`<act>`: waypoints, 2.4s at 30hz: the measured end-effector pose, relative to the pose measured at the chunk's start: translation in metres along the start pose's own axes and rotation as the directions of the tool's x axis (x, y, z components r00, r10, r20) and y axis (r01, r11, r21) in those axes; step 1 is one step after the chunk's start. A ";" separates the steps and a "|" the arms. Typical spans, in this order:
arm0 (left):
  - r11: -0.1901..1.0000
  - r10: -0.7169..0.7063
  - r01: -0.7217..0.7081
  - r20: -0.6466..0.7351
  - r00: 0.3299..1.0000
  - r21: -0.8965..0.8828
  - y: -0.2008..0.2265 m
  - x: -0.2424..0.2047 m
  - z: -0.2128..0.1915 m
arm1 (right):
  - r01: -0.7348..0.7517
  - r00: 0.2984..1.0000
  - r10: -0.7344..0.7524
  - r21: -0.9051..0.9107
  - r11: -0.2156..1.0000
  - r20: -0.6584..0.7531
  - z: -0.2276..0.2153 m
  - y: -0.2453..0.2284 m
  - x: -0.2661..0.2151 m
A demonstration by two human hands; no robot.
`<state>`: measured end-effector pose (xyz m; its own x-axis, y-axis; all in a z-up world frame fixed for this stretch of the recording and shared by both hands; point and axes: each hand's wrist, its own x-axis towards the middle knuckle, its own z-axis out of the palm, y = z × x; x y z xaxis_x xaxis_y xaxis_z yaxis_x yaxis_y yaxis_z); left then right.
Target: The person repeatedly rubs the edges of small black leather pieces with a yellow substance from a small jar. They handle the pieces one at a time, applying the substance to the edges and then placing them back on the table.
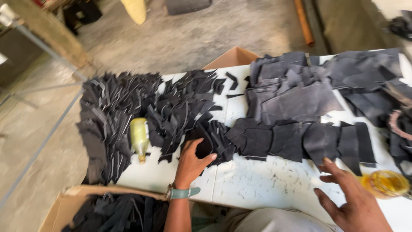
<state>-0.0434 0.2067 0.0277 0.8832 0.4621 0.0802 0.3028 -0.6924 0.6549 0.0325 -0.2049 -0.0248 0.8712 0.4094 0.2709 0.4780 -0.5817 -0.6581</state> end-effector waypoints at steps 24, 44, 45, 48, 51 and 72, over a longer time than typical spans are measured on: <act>0.977 0.215 -0.129 -0.804 0.554 0.173 -0.027 -0.011 -0.040 | 0.027 0.997 -0.023 0.058 0.998 -0.079 -0.014 -0.024 0.001; 0.986 0.126 -0.153 -0.323 0.938 -0.059 -0.030 -0.005 0.017 | 0.005 1.000 -0.005 -0.050 0.999 0.000 -0.017 -0.039 0.002; 0.988 0.086 -0.121 -0.321 0.943 -0.091 -0.033 -0.005 0.016 | -0.019 1.000 0.019 -0.041 0.999 0.004 -0.017 -0.039 0.004; 0.979 0.033 -0.095 -0.322 0.946 -0.181 -0.038 -0.004 0.019 | -0.005 1.000 0.005 -0.058 0.998 0.000 -0.017 -0.040 0.002; 0.994 -0.031 -0.010 -0.377 0.926 -0.107 -0.041 -0.003 0.021 | 0.004 1.000 -0.004 -0.056 0.998 0.002 -0.018 -0.040 0.002; 0.662 0.321 -0.174 0.066 0.945 -0.729 0.090 -0.056 0.098 | -0.176 0.984 0.059 0.915 0.363 0.166 0.002 -0.016 0.016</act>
<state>-0.0301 0.0641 0.0086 0.9552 0.1775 0.2368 -0.2147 -0.1350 0.9673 0.0386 -0.1872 -0.0113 0.8674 0.4849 0.1113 -0.0822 0.3604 -0.9292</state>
